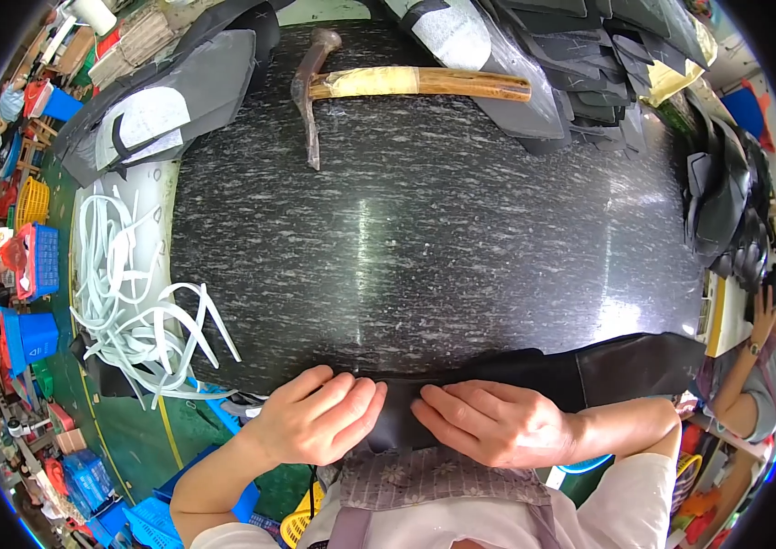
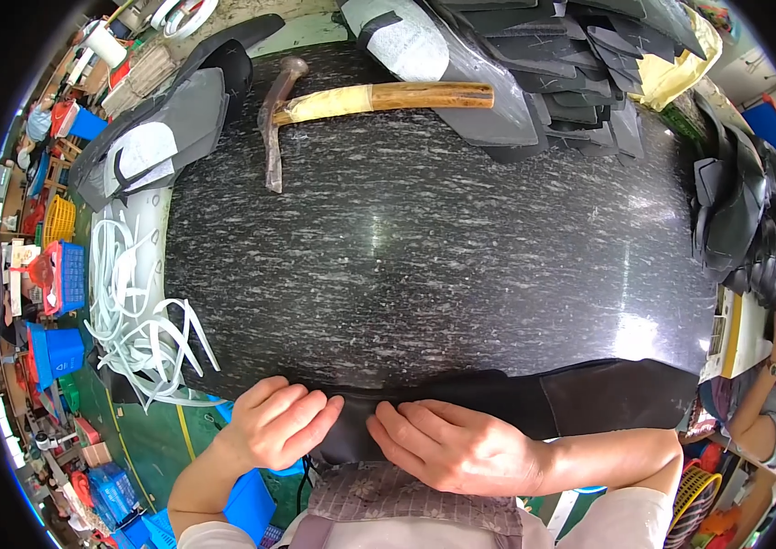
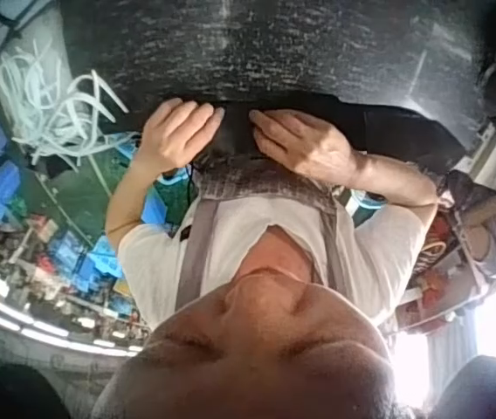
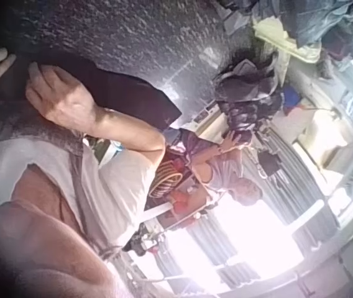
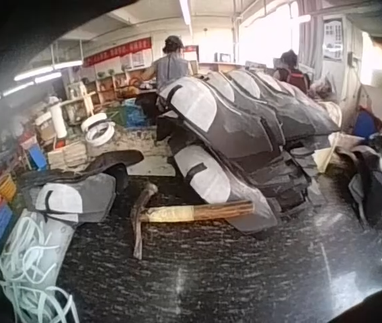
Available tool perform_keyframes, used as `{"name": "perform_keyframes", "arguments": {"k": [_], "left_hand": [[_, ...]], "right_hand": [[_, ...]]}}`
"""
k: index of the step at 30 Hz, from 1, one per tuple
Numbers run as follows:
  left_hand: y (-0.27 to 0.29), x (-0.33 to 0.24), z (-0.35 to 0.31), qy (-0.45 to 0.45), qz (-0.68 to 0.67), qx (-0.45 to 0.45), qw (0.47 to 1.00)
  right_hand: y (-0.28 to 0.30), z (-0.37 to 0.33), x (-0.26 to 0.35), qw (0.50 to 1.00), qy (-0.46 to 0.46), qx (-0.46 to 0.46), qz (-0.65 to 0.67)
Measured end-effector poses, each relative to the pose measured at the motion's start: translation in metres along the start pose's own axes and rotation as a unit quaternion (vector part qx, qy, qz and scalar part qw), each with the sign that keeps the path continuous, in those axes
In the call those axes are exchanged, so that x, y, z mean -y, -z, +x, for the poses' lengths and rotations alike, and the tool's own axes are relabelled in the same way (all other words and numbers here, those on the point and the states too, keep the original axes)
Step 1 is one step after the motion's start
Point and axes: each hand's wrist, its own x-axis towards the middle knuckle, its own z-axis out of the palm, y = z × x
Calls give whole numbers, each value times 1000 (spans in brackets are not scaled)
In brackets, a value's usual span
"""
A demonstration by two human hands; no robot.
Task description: Apply adhesive and fold the edges of shoe upper components on a workbench.
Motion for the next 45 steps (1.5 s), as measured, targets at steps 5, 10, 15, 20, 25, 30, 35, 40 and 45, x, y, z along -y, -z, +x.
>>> {"name": "perform_keyframes", "arguments": {"k": [5, 10, 15, 20, 25, 30, 35, 40, 45], "left_hand": [[9, 5, 3, 26, -49, 32, 998], [28, 13, -35, 167, -42, -53, 984], [-6, -41, 26, 90, -305, 80, 945], [-2, -38, 22, 59, -172, 231, 956], [-6, -37, 16, 14, -60, 256, 965], [-9, -35, 28, -40, -36, 257, 965], [-5, -24, 32, -56, -64, 124, 989], [18, 29, -31, 289, -108, -37, 950], [19, 25, 36, 351, -225, -133, 899]], "right_hand": [[-2, 0, -1, 999, 0, -8, -40], [-2, 5, -1, 996, 26, 35, -73], [12, 0, -10, 1000, -10, 25, 4], [42, -25, -34, 987, -77, 81, 119], [40, -37, -29, 988, -73, 73, 117], [28, -57, -20, 999, -29, 17, -31], [16, -60, -15, 992, 8, -72, -108], [75, -86, -42, 960, -103, -261, 3], [154, -237, -226, 662, -416, -600, -171]]}}
